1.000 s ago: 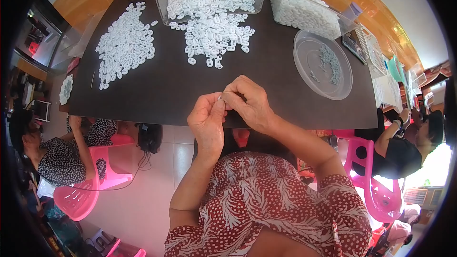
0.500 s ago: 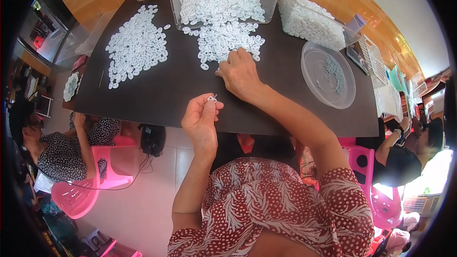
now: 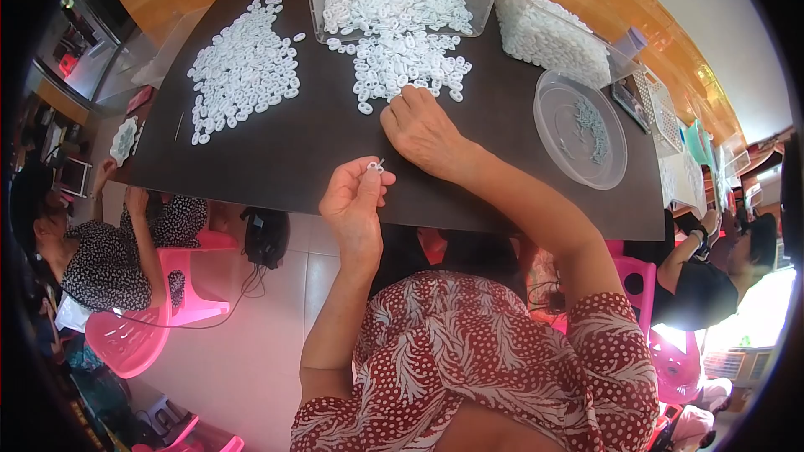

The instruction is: Manually assembling small white plastic components by inserting grey pins into them at a workbench.

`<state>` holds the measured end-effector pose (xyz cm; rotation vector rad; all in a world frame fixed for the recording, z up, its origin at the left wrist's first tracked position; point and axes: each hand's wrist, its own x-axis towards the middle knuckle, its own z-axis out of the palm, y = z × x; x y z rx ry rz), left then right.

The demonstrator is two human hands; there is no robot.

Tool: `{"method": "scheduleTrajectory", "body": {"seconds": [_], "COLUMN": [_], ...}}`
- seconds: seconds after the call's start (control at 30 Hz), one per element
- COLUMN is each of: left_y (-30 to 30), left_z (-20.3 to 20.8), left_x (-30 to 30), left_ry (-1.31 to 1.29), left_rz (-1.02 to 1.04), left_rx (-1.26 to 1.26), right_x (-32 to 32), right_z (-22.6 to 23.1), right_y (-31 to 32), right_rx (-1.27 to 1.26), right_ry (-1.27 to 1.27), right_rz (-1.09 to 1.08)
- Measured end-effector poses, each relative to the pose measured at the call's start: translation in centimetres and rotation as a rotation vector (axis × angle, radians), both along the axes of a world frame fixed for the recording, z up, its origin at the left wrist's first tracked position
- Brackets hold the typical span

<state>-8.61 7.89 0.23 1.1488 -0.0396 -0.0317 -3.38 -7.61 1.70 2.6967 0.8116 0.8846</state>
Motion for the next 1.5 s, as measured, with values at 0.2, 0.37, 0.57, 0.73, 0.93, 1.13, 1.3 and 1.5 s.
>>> {"method": "scheduleTrajectory", "body": {"seconds": [0.2, 0.37, 0.57, 0.73, 0.93, 1.13, 1.3, 1.5], "left_y": [-0.1, -0.4, -0.7, -0.9, -1.3, -2.2, -2.5, -2.9], "left_z": [0.3, 0.9, 1.5, 1.7, 1.6, 1.9, 1.8, 1.9], "left_x": [-0.1, -0.3, -0.8, -1.4, -1.9, -3.0, -3.4, -3.7], "left_ry": [0.021, 0.06, 0.064, 0.04, 0.043, -0.001, 0.006, 0.01], "left_rz": [-0.008, -0.048, -0.057, -0.065, -0.087, -0.073, -0.088, -0.088], "left_rx": [0.001, -0.037, -0.102, -0.099, -0.056, 0.016, 0.076, 0.086], "right_x": [-1.3, -3.2, -6.1, -7.3, -8.6, -8.8, -9.1, -9.5], "right_z": [0.4, 1.4, 1.7, 1.8, 2.6, 1.6, 1.5, 1.2], "right_y": [0.1, 0.6, 0.5, 0.5, 0.1, -0.5, -0.4, -0.1], "right_rx": [0.379, 1.529, 1.734, 1.783, 1.915, 2.044, 2.066, 2.045], "right_ry": [0.1, 0.826, 0.95, 0.86, 0.936, 0.823, 0.814, 0.765], "right_rz": [0.079, -0.024, -0.026, 0.034, 0.007, -0.081, -0.095, -0.082]}}
